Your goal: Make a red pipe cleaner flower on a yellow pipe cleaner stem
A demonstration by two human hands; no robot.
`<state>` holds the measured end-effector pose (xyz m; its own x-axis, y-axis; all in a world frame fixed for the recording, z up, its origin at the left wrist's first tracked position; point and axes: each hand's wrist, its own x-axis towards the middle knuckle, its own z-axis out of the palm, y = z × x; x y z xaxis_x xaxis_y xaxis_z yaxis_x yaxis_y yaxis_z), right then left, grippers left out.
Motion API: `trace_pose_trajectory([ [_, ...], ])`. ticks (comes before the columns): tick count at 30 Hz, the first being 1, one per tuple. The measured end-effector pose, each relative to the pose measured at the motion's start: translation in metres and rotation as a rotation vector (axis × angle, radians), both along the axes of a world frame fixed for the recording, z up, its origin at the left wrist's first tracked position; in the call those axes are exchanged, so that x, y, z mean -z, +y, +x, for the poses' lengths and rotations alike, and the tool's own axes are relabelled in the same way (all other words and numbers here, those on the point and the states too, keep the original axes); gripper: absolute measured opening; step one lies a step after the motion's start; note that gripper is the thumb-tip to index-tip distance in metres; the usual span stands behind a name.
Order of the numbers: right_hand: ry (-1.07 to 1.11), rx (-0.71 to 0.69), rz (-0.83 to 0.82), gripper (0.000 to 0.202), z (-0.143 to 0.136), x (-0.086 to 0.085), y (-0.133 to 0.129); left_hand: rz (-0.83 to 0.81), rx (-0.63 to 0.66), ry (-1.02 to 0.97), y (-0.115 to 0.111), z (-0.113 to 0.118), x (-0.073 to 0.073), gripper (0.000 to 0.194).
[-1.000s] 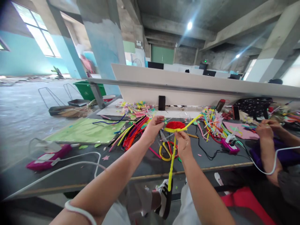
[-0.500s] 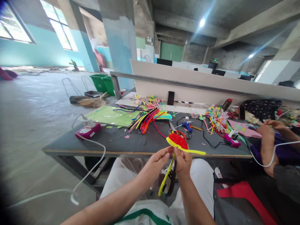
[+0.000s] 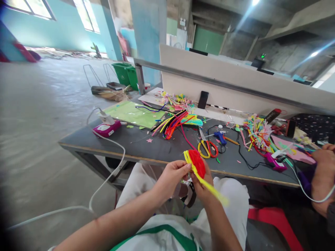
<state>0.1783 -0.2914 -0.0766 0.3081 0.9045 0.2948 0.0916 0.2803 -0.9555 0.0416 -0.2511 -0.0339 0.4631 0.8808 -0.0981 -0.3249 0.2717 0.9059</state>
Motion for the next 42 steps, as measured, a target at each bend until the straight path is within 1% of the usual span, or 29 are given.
trace_pose_trajectory([
  [1,-0.058,-0.014,-0.032,0.031,0.006,-0.003,0.0,0.019,-0.008,0.043,0.001,-0.003,0.0,0.029],
  [4,-0.063,-0.067,-0.054,0.034,0.02,-0.01,0.0,0.076,0.002,0.131,0.003,-0.011,0.001,0.026],
  [5,-0.02,-0.088,-0.075,0.033,0.024,-0.012,-0.001,0.108,-0.002,0.155,0.003,-0.012,0.003,0.025],
  [6,0.069,-0.108,-0.109,0.032,0.026,-0.014,0.0,0.151,-0.01,0.184,0.004,-0.013,0.005,0.024],
  [8,0.262,-0.173,-0.181,0.036,0.028,-0.018,0.001,0.254,-0.01,0.257,0.004,-0.013,0.01,0.022],
  [9,0.315,-0.213,-0.203,0.039,0.029,-0.021,0.002,0.31,0.006,0.296,0.005,-0.013,0.012,0.019],
  [10,0.321,-0.247,-0.215,0.042,0.029,-0.025,0.003,0.365,0.031,0.335,0.005,-0.013,0.013,0.017],
  [12,0.246,-0.293,-0.241,0.042,0.028,-0.031,0.005,0.448,0.08,0.424,0.006,-0.012,0.014,0.015],
  [15,0.078,-0.288,-0.262,0.036,0.027,-0.036,0.007,0.508,0.134,0.574,0.006,-0.009,0.014,0.016],
  [17,-0.023,-0.263,-0.254,0.032,0.026,-0.033,0.008,0.512,0.189,0.628,0.007,-0.006,0.015,0.017],
  [19,-0.096,-0.207,-0.229,0.03,0.025,-0.027,0.009,0.501,0.244,0.632,0.009,-0.003,0.018,0.019],
  [21,-0.124,-0.134,-0.205,0.028,0.025,-0.02,0.01,0.488,0.282,0.632,0.011,0.0,0.02,0.02],
  [24,-0.107,-0.047,-0.18,0.025,0.024,-0.013,0.012,0.487,0.316,0.653,0.014,0.003,0.022,0.019],
  [27,-0.06,-0.015,-0.181,0.023,0.024,-0.01,0.013,0.494,0.335,0.662,0.015,0.005,0.02,0.019],
  [33,0.066,-0.051,-0.212,0.027,0.024,-0.007,0.015,0.504,0.346,0.662,0.017,0.006,0.018,0.022],
  [35,0.062,-0.06,-0.235,0.029,0.024,-0.006,0.016,0.483,0.349,0.672,0.017,0.006,0.018,0.022],
  [38,0.028,-0.025,-0.261,0.031,0.026,-0.005,0.017,0.458,0.355,0.665,0.017,0.006,0.019,0.021],
  [40,0.025,0.004,-0.265,0.031,0.029,-0.004,0.018,0.48,0.316,0.632,0.019,0.005,0.021,0.02],
  [42,0.028,0.025,-0.266,0.031,0.032,-0.002,0.019,0.555,0.225,0.617,0.02,0.005,0.022,0.019],
])
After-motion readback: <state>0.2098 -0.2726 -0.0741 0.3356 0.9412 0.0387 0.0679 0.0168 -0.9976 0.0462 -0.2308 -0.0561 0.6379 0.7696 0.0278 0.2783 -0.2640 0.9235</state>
